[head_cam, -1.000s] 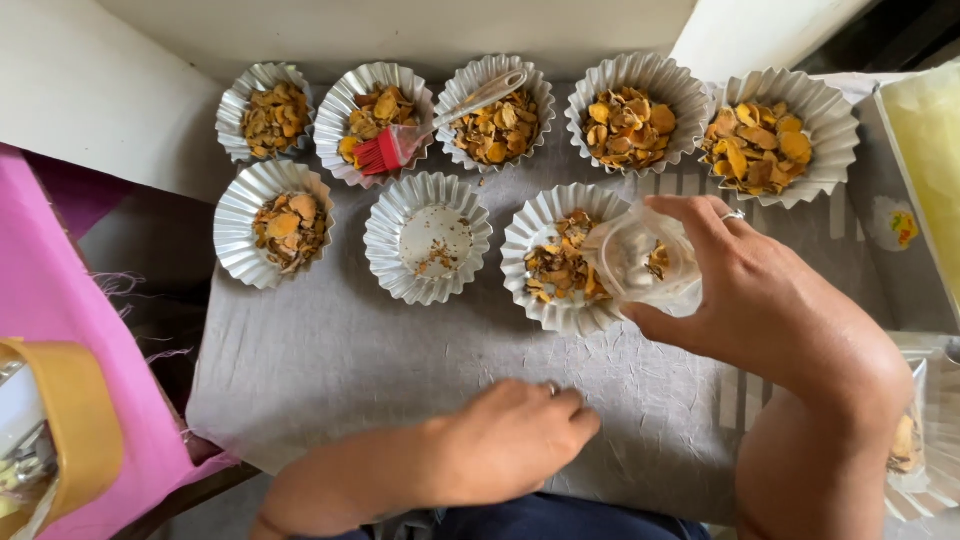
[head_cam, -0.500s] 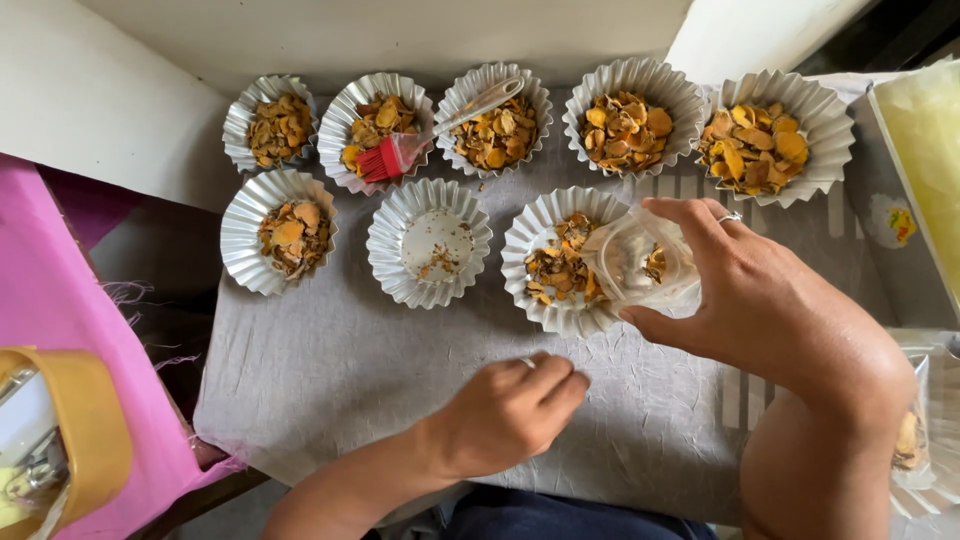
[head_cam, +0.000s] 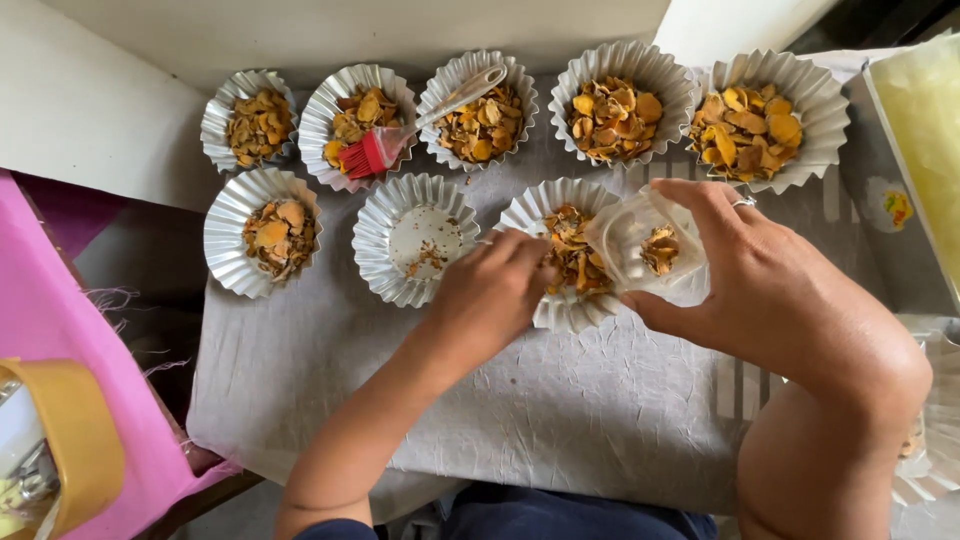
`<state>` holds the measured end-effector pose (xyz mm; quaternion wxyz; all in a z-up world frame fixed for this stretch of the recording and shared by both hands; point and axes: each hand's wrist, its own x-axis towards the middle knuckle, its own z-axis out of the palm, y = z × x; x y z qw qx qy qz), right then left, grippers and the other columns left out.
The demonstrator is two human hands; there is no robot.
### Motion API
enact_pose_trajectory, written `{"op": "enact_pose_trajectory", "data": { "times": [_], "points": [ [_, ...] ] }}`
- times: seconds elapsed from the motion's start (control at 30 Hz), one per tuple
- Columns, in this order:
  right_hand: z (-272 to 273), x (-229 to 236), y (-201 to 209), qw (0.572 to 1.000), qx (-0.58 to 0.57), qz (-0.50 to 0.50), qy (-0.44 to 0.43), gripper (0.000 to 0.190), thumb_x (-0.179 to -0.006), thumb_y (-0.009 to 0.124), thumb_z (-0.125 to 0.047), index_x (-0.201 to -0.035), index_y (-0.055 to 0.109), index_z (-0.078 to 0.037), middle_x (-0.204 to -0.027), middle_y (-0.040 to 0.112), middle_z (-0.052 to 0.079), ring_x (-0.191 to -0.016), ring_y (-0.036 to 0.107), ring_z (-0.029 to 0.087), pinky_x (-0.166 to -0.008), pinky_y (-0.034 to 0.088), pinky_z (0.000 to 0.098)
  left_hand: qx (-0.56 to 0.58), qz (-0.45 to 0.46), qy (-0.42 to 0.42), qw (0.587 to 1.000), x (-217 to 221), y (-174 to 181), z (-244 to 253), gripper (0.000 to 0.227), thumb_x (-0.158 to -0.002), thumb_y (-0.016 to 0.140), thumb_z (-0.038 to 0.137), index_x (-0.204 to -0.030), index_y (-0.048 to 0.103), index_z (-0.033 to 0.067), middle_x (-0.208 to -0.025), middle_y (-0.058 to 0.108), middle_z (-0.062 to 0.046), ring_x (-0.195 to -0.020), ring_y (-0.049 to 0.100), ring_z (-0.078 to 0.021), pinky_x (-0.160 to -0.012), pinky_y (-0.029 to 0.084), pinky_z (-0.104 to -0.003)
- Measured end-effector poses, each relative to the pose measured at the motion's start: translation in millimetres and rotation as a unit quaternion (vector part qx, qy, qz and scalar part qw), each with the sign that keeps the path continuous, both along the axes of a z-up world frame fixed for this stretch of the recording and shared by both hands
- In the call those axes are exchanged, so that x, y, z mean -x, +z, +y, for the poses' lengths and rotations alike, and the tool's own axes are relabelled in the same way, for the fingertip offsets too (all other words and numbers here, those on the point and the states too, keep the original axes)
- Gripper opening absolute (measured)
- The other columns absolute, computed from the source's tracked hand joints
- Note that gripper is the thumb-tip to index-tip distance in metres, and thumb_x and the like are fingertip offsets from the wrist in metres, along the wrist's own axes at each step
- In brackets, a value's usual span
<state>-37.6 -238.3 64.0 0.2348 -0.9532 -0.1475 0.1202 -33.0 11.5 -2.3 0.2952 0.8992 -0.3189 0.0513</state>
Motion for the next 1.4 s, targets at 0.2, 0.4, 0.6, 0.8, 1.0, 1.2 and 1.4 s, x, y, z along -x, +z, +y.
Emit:
{"op": "enact_pose_trajectory", "data": {
  "times": [0.2,0.4,0.6,0.8,1.0,1.2,1.4],
  "points": [
    [-2.1,4.9,1.4,0.999,0.009,-0.044,0.001,0.091,-0.073,0.083,-0.044,-0.147,0.046,-0.007,-0.119,0.067,0.014,-0.085,0.071,0.032,-0.078,0.051,0.0423,-0.176,0.006,-0.080,0.981,-20.5,-62.9,-22.5,0.062,-0.082,0.083,0.031,-0.131,0.051,0.0083,-0.139,0.051,-0.022,-0.120,0.058,-0.0448,-0.080,0.060,-0.053],
    [-3.0,5.1,1.3,0.999,0.004,-0.053,0.000,0.092,-0.072,0.083,-0.044,-0.147,0.047,-0.005,-0.129,0.064,0.015,-0.100,0.069,0.033,-0.085,0.049,0.0425,-0.202,0.053,-0.096,0.973,-31.9,-50.3,-28.8,0.021,-0.095,0.064,0.009,-0.115,0.059,0.0044,-0.115,0.057,-0.020,-0.094,0.062,-0.0386,-0.056,0.062,-0.044],
    [2.9,2.6,5.4,0.999,0.027,0.004,-0.023,0.089,-0.074,0.081,-0.046,-0.147,0.045,-0.012,-0.131,0.063,0.011,-0.096,0.070,0.034,-0.082,0.050,0.0439,-0.184,0.114,-0.056,0.975,-33.7,-33.4,-22.2,0.060,-0.089,0.077,0.018,-0.136,0.041,0.0093,-0.126,0.056,-0.024,-0.080,0.069,-0.0353,-0.059,0.062,-0.044],
    [6.5,0.7,-0.2,1.000,0.026,-0.005,-0.002,0.087,-0.074,0.081,-0.044,-0.146,0.046,-0.010,-0.132,0.062,0.013,-0.106,0.067,0.034,-0.087,0.049,0.0431,-0.220,0.144,-0.029,0.964,-32.0,-41.0,-27.0,0.022,-0.096,0.063,0.008,-0.115,0.053,0.0041,-0.103,0.058,-0.012,-0.083,0.063,-0.0275,-0.057,0.062,-0.040],
    [9.5,0.5,0.9,0.997,0.061,0.033,-0.023,0.094,-0.072,0.081,-0.047,-0.151,0.042,-0.012,-0.141,0.059,0.012,-0.106,0.069,0.033,-0.092,0.049,0.0456,-0.225,0.130,-0.039,0.965,-32.7,-46.7,-28.7,0.005,-0.100,0.054,-0.004,-0.101,0.057,-0.0003,-0.094,0.062,-0.012,-0.082,0.064,-0.0256,-0.047,0.061,-0.030],
    [18.0,-6.4,0.3,0.989,0.104,0.079,-0.075,0.102,-0.067,0.080,-0.053,-0.155,0.039,-0.020,-0.152,0.052,0.008,-0.124,0.061,0.033,-0.101,0.048,0.0487,-0.147,0.090,-0.047,0.984,-34.4,-54.6,-19.5,0.026,-0.082,0.053,-0.021,-0.095,0.057,0.0011,-0.090,0.063,-0.012,-0.067,0.059,-0.0221,-0.038,0.047,-0.031],
    [12.4,-2.8,3.4,0.992,0.088,0.050,-0.070,0.103,-0.069,0.080,-0.051,-0.155,0.039,-0.014,-0.147,0.056,0.013,-0.125,0.061,0.034,-0.099,0.049,0.0488,0.024,0.165,-0.059,0.984,-25.9,2.8,-2.6,0.034,-0.089,0.051,-0.019,-0.115,0.067,-0.0043,-0.113,0.070,-0.022,-0.086,0.076,-0.0267,-0.073,0.072,-0.030]
  ]
}}
